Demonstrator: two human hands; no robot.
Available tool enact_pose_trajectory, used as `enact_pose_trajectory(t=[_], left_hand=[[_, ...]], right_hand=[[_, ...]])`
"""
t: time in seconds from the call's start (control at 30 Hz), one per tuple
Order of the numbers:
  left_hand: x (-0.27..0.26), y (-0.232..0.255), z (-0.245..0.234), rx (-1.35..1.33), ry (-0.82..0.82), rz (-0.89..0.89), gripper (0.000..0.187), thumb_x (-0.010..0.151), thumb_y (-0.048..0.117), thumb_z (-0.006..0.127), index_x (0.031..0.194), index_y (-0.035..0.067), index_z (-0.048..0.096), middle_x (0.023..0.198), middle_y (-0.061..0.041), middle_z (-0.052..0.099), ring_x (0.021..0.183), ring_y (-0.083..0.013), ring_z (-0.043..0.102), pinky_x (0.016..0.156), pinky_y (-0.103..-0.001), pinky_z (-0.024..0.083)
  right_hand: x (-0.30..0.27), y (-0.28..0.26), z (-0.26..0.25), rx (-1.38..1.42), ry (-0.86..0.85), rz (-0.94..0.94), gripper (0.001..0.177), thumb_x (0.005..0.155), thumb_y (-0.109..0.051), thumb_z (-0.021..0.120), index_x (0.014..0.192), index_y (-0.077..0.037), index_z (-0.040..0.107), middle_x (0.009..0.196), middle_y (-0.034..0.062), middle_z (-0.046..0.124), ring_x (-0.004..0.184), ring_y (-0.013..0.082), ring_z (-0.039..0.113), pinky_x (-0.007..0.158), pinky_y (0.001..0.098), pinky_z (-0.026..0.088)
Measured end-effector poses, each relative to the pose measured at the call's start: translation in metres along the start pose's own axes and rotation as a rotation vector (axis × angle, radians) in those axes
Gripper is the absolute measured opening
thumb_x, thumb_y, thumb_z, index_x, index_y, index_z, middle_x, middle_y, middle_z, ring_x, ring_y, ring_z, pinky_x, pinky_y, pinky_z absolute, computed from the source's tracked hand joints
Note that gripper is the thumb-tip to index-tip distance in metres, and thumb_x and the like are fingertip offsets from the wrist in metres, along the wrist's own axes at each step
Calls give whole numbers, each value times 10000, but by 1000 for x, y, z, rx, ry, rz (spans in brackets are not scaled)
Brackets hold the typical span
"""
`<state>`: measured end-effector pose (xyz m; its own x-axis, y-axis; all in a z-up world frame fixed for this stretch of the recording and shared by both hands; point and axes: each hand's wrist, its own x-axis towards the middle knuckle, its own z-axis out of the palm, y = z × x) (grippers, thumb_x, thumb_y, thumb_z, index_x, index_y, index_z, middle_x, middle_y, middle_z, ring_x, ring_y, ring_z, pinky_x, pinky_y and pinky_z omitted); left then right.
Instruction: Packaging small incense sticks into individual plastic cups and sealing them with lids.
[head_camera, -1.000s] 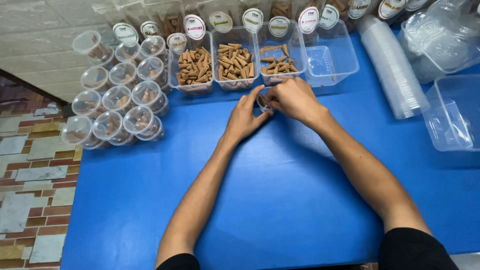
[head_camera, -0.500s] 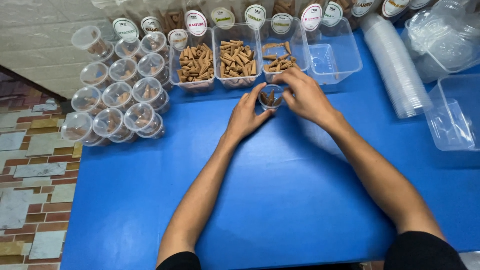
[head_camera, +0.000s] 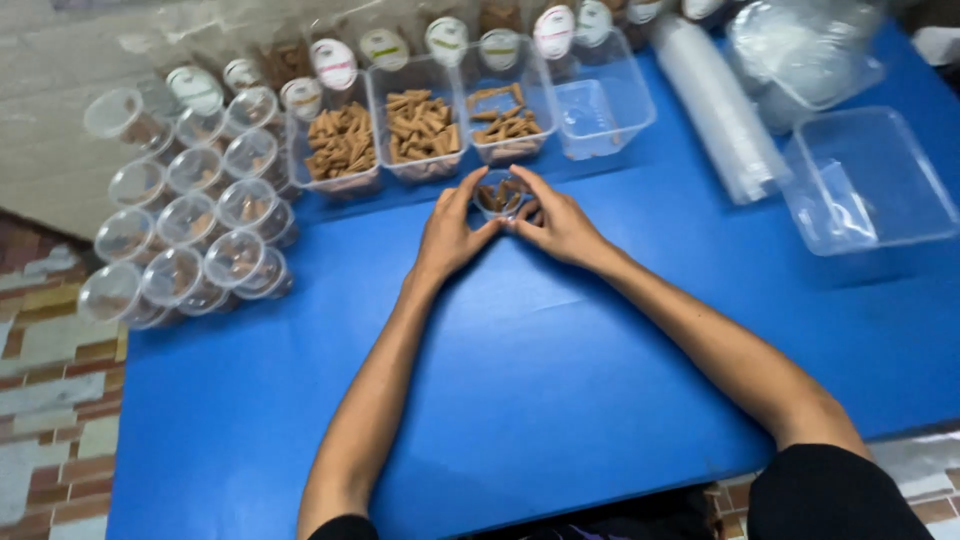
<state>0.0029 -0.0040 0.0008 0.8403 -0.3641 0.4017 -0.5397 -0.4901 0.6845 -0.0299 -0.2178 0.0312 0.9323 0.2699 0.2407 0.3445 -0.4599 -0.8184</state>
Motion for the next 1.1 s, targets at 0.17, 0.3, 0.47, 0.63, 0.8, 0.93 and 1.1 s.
enact_pose_trajectory(t=[0.17,0.3,0.47,0.63,0.8,0.93,1.1], left_hand=[[8,41,20,-82,-144,11,818,825,293,862,1527,180,458,1218,-147,731,1183,-398,634,1041,-537,487],[22,84,62,-145,-239,53,825,834,301,847,1541,202,435,1254,-166,718,1201,-439,632,1053,-574,482],[59,112,139,-217,-284,107,807,852,330,828,1541,205,427,1276,-133,714,1228,-420,626,1073,-570,474],[87,124,182,-197,-278,120,802,855,308,813,1541,190,414,1283,-127,710,1238,-400,607,1059,-555,480],[95,130,189,-130,-253,88,784,847,286,806,1528,176,433,1246,-128,720,1220,-364,610,1037,-542,495],[94,135,184,-110,-270,74,782,859,279,794,1539,164,426,1258,-144,712,1227,-373,602,1036,-554,494],[93,126,191,-64,-260,86,803,885,358,778,1566,191,385,1286,-122,695,1245,-318,596,1047,-506,490]], right_hand=[[-43,20,-23,219,90,65,772,917,-16,723,1596,-127,375,1415,181,625,872,242,734,671,279,587],[-89,27,-64,186,203,89,730,933,-12,714,1582,-78,387,1447,222,583,909,298,738,699,314,607],[-121,49,-119,35,347,122,705,951,6,682,1579,-24,362,1462,250,562,931,327,727,725,345,595],[-128,55,-141,-1,453,140,727,950,23,684,1587,-12,337,1497,295,488,1024,358,707,777,363,608],[-123,67,-142,-23,430,182,762,927,-2,714,1586,0,331,1458,346,452,1135,455,662,886,460,611],[-126,46,-146,-52,394,191,781,914,9,715,1586,13,316,1426,351,471,1146,480,651,920,502,598],[-134,-30,-173,-299,35,337,831,941,-184,670,1622,-44,215,1583,381,293,1233,459,618,1009,550,551]])
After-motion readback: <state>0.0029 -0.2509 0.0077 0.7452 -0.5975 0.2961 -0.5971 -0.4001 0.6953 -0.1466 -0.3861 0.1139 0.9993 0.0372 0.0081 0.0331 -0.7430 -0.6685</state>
